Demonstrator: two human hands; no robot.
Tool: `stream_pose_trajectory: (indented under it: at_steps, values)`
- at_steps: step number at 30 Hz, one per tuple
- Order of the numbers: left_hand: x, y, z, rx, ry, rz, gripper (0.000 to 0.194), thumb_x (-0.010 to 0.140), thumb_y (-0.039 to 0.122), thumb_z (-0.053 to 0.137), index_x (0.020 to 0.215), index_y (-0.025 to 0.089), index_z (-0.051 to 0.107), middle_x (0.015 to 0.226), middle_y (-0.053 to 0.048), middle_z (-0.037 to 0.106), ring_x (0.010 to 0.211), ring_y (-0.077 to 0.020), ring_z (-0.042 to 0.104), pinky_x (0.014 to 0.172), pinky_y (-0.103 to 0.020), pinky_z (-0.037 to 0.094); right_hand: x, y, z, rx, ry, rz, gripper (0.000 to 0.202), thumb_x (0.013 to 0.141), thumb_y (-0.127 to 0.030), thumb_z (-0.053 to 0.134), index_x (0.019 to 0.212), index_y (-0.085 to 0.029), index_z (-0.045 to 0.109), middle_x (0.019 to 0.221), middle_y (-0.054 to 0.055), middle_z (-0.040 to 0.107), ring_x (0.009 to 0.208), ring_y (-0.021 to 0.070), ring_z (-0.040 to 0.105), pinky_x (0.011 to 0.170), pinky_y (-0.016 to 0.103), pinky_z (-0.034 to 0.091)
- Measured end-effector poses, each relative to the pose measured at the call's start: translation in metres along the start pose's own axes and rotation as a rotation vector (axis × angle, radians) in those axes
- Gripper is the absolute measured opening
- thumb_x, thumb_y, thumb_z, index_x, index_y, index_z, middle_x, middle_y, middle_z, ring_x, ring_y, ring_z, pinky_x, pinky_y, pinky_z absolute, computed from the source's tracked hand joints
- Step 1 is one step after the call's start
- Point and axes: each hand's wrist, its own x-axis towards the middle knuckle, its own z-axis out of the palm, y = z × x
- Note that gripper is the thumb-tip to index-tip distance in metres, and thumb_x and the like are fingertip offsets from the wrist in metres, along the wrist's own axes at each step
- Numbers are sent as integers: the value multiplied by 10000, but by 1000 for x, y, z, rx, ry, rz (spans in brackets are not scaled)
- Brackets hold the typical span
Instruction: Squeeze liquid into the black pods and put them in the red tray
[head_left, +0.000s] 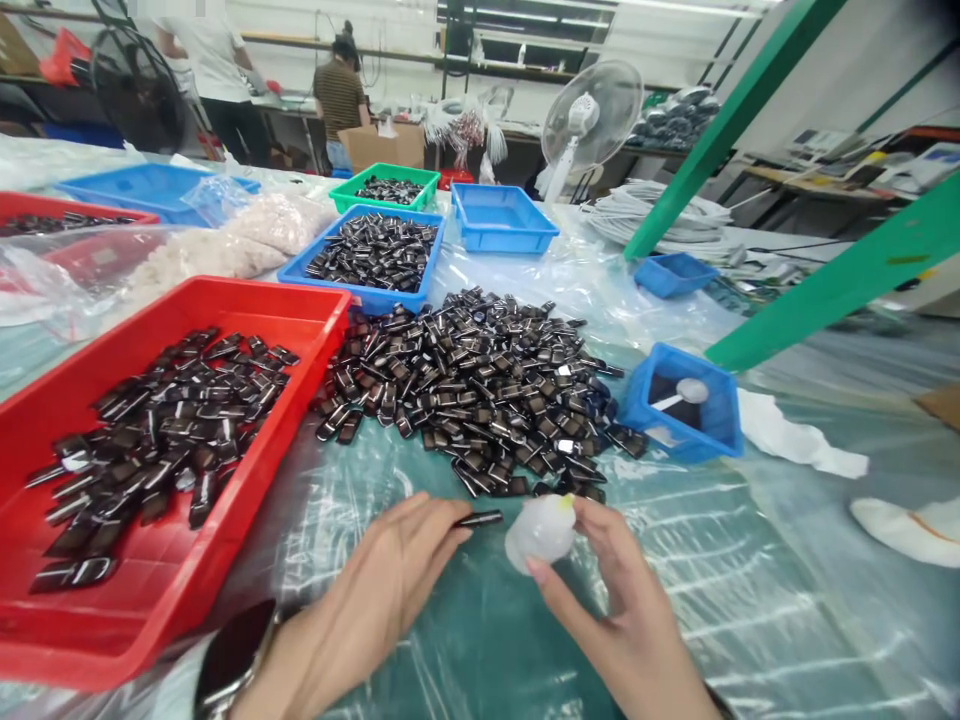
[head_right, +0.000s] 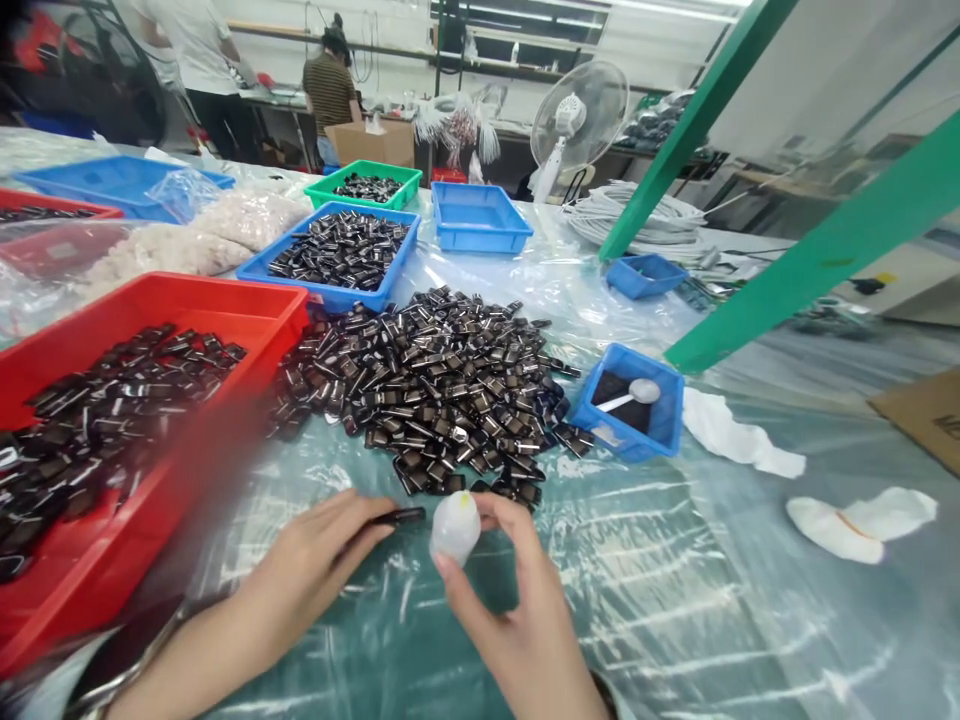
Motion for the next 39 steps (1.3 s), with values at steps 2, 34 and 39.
stream_pose_trajectory:
  at_steps: [2,34,39]
  values:
    - [-2,4,-3,-155,-19,-123,179,953,220,458,1091,192,569,670,34,566,578,-135,573,541,-226,475,-1,-1,0,21,-7,12,362,856,-268,624,1166,-361,462,1052,-1,611,986,174,609,803,258,508]
    - [-16,10,-27,-724,-232,-608,336,950,388,396,669,209,438,634,44,372,614,-145,351,577,-255,286,-7,-24,-5,388,-177,376,396,859,-556,557,1207,-368,564,978,37,716,686,163,656,545,247,522]
    - [-15,12,-27,-632,-214,-559,308,897,364,508,644,210,425,635,46,386,611,-145,371,579,-253,293,-6,-20,-11,236,-184,272,345,865,-519,567,1191,-416,603,1233,5,655,999,209,663,727,250,568]
